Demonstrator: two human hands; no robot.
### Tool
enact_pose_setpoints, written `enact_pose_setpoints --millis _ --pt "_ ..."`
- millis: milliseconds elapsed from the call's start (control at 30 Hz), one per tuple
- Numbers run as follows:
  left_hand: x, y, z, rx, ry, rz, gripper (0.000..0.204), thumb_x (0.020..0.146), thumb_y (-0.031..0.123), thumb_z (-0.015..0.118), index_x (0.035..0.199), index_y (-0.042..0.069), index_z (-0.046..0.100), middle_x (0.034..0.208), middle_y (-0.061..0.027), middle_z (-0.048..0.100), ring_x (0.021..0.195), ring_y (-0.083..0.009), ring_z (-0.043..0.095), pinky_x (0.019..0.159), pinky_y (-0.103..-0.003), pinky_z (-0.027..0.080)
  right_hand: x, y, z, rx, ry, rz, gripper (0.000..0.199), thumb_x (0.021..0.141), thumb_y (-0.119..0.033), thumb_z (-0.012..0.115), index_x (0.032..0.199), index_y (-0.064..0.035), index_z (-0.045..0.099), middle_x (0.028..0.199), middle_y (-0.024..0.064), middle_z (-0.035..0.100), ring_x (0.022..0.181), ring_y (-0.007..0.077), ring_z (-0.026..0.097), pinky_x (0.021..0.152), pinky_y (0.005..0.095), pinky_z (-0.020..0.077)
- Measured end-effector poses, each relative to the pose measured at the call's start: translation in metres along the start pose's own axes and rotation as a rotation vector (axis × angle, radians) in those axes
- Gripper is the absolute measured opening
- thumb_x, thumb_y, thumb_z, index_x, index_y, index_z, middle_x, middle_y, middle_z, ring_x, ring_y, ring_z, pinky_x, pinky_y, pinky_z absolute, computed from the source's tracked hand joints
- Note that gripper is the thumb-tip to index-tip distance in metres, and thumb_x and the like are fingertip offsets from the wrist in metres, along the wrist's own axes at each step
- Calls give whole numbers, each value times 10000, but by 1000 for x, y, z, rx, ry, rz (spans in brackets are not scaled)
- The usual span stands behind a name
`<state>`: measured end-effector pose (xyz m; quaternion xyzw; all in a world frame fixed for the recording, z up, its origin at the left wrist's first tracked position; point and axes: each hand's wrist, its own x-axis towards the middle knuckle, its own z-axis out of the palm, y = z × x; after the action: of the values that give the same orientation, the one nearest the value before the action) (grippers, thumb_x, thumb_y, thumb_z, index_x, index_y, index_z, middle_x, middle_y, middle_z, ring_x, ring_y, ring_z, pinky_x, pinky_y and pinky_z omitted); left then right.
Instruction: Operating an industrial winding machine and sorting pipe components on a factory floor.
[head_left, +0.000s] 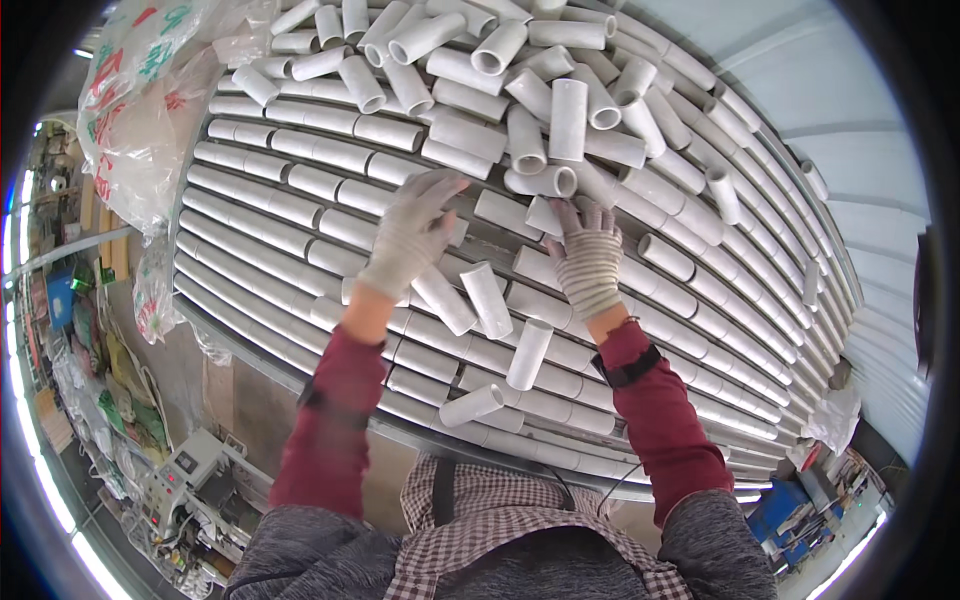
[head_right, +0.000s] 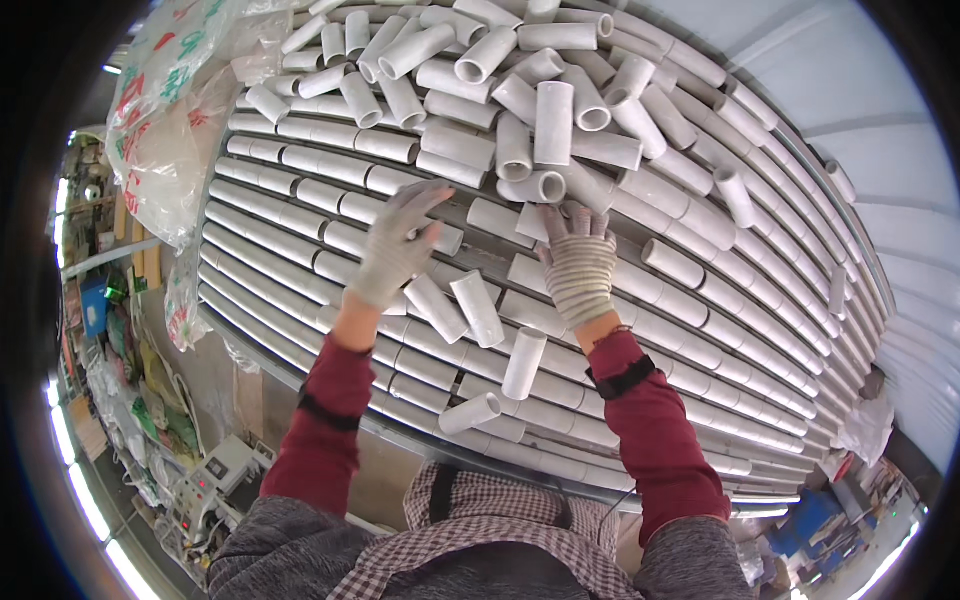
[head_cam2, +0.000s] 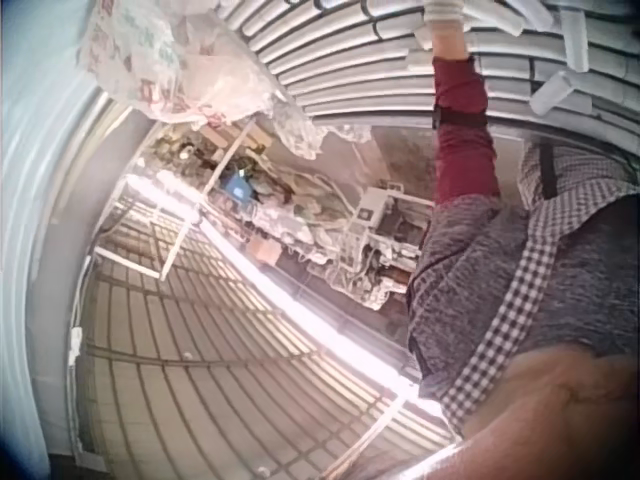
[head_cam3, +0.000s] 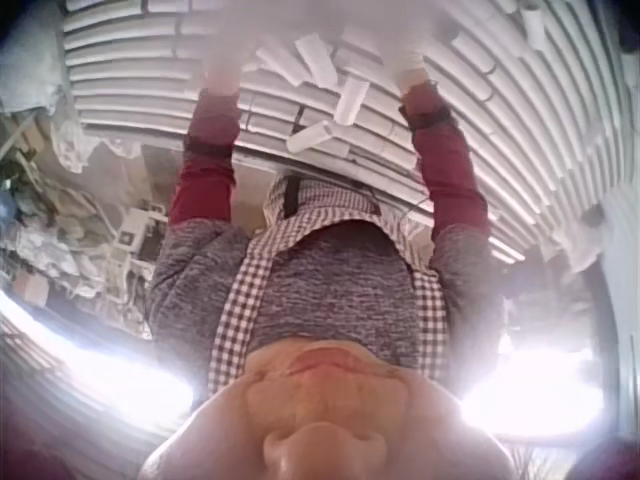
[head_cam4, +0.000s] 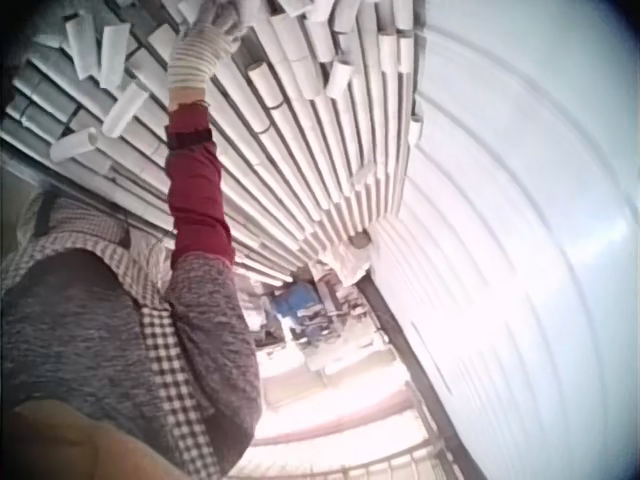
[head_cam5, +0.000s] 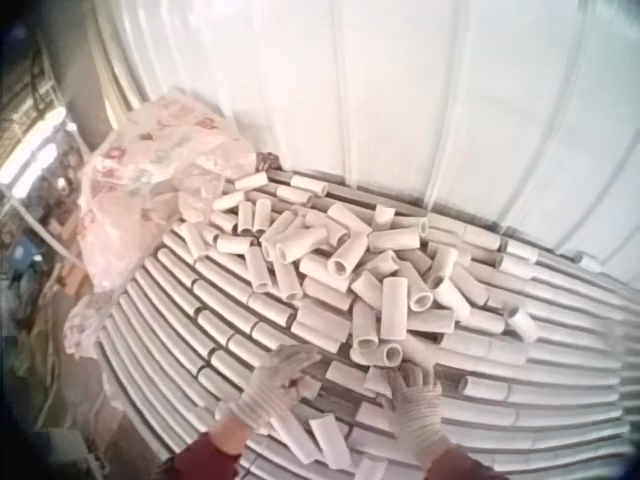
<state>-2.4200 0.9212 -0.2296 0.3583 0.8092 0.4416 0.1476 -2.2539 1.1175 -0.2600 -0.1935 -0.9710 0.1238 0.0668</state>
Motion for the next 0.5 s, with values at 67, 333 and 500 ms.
enact_pose_setpoints --millis 67,333,500 --pt "24 9 37 328 -229 82 383 812 235 701 1182 140 664 1227 -141 616 1164 -372 552 1037 -446 419 -9 13 -4 64 -80 2 589 764 -232 740 1297 -127 513 1266 127 539 1140 367 526 910 485 485" --pt "34 3 100 334 26 -188 574 672 299 827 1130 42 596 1203 -196 561 1104 -394 525 931 -489 457 -8 41 -38 331 17 241 608 796 -238 738 1345 -106 513 1283 124 561 1230 351 490 1015 455 430" --pt "37 10 112 615 22 -12 620 664 279 825 1195 65 587 1234 -167 527 1102 -381 528 921 -492 461 37 46 18 54 48 110 608 778 -231 746 1332 -132 516 1273 101 551 1201 332 499 998 448 434"
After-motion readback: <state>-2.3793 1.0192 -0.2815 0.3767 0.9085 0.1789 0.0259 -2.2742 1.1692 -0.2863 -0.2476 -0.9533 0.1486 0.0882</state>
